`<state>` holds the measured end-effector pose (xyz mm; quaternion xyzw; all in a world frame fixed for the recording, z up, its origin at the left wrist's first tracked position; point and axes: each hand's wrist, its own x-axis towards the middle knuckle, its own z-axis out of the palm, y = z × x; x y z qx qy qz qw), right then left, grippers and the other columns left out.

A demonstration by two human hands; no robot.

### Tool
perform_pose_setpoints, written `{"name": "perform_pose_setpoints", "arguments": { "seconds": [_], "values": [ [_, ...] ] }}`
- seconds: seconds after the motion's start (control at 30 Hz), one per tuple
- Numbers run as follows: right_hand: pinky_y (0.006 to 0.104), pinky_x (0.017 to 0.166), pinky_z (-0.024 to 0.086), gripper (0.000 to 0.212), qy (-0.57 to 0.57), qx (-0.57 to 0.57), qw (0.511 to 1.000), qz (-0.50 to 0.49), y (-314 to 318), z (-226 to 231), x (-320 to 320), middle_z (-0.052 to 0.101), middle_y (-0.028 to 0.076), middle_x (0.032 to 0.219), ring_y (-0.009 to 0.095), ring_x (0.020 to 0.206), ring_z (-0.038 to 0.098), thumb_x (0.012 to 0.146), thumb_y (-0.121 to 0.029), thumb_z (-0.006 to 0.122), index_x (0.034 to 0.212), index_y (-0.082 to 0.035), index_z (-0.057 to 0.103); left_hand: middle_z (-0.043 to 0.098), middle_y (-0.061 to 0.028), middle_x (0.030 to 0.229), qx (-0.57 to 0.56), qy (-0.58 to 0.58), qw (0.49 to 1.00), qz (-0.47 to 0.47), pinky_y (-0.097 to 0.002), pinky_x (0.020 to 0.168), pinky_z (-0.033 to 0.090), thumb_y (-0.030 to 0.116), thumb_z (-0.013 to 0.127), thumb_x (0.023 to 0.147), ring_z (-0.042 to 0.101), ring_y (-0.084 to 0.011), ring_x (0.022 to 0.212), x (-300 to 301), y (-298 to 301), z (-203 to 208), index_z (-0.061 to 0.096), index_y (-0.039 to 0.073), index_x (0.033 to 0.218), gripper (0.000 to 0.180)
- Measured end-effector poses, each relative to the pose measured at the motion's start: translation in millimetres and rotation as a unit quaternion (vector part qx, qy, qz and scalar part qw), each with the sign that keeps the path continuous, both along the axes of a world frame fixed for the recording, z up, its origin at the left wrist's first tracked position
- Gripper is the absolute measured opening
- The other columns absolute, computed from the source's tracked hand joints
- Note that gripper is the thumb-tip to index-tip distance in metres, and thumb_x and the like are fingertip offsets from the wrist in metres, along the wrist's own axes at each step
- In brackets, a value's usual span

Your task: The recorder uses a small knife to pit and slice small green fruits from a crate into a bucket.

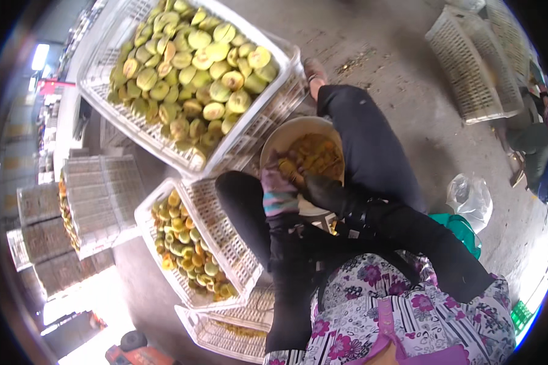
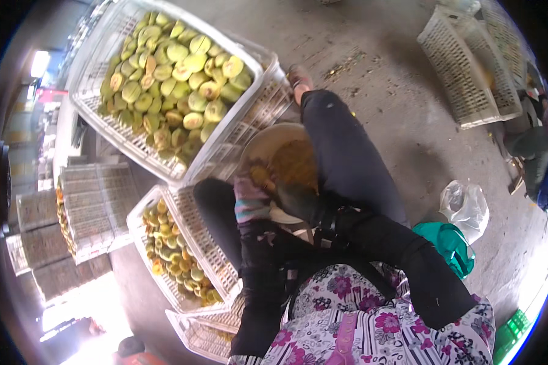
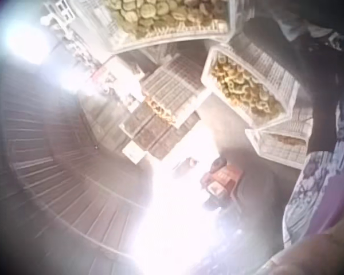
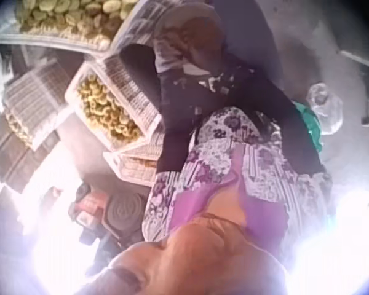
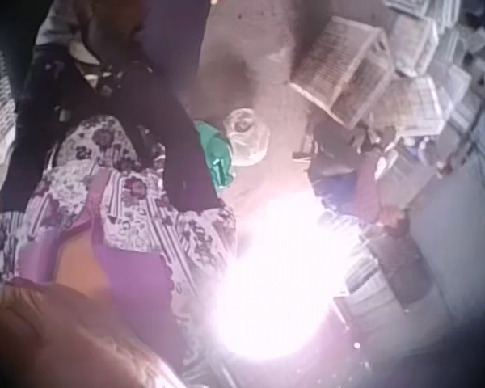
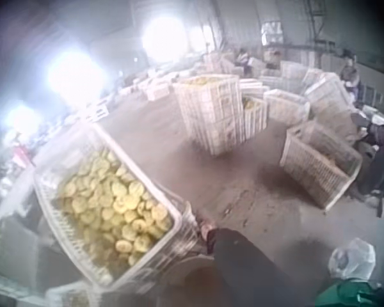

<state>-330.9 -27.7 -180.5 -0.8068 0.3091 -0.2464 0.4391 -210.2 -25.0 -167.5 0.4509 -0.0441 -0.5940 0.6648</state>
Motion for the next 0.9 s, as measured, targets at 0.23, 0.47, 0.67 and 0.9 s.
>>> {"name": "perform_pose_setpoints", "arguments": {
  "seconds": [0.23, 0.47, 0.67, 0.9],
  "values": [
    [0.0308, 0.057, 0.046, 0.029, 0.137, 0.196, 0.970, 0.037, 3, 53, 2, 0.057, 0.010, 0.075, 0.020, 0.065, 0.056, 0.087, -0.024, 0.050, 0.108, -0.005, 0.050, 0.055, -0.0072, 0.072, -0.025, 0.051, 0.998, 0.033, -0.0322, 0.053, 0.045, 0.039, 0.053, 0.086, 0.054, -0.0203, 0.059, 10, 18, 6, 0.054, 0.005, 0.084, 0.033],
    [0.0233, 0.038, 0.038, 0.024, -0.009, 0.665, 0.687, 0.293, -30, 56, -21, 0.045, 0.001, 0.054, 0.008, 0.039, 0.041, 0.085, -0.022, 0.048, 0.077, -0.002, 0.058, 0.060, -0.0065, 0.066, -0.044, -0.267, 0.962, -0.038, -0.0261, 0.053, 0.044, 0.025, 0.055, 0.087, 0.054, -0.0132, 0.056, 7, 20, 28, 0.059, 0.000, 0.082, 0.026],
    [0.0244, 0.045, 0.040, 0.025, 0.080, 0.459, 0.871, 0.159, -31, 83, -24, 0.050, 0.004, 0.067, 0.007, 0.050, 0.044, 0.086, -0.026, 0.048, 0.097, -0.004, 0.054, 0.061, -0.0081, 0.070, -0.081, -0.536, 0.837, -0.079, -0.0286, 0.060, 0.048, 0.013, 0.060, 0.082, 0.059, -0.0133, 0.063, -5, 2, 59, 0.058, 0.000, 0.092, 0.016],
    [0.0266, 0.064, 0.048, 0.030, 0.040, 0.650, 0.709, 0.272, -9, 20, -23, 0.058, 0.006, 0.088, 0.011, 0.072, 0.053, 0.090, -0.027, 0.044, 0.105, -0.003, 0.051, 0.060, -0.0059, 0.074, -0.055, -0.160, 0.986, -0.012, -0.0273, 0.056, 0.048, 0.016, 0.056, 0.086, 0.058, -0.0146, 0.065, 7, 39, 9, 0.058, 0.001, 0.090, 0.016]
  ]
}}
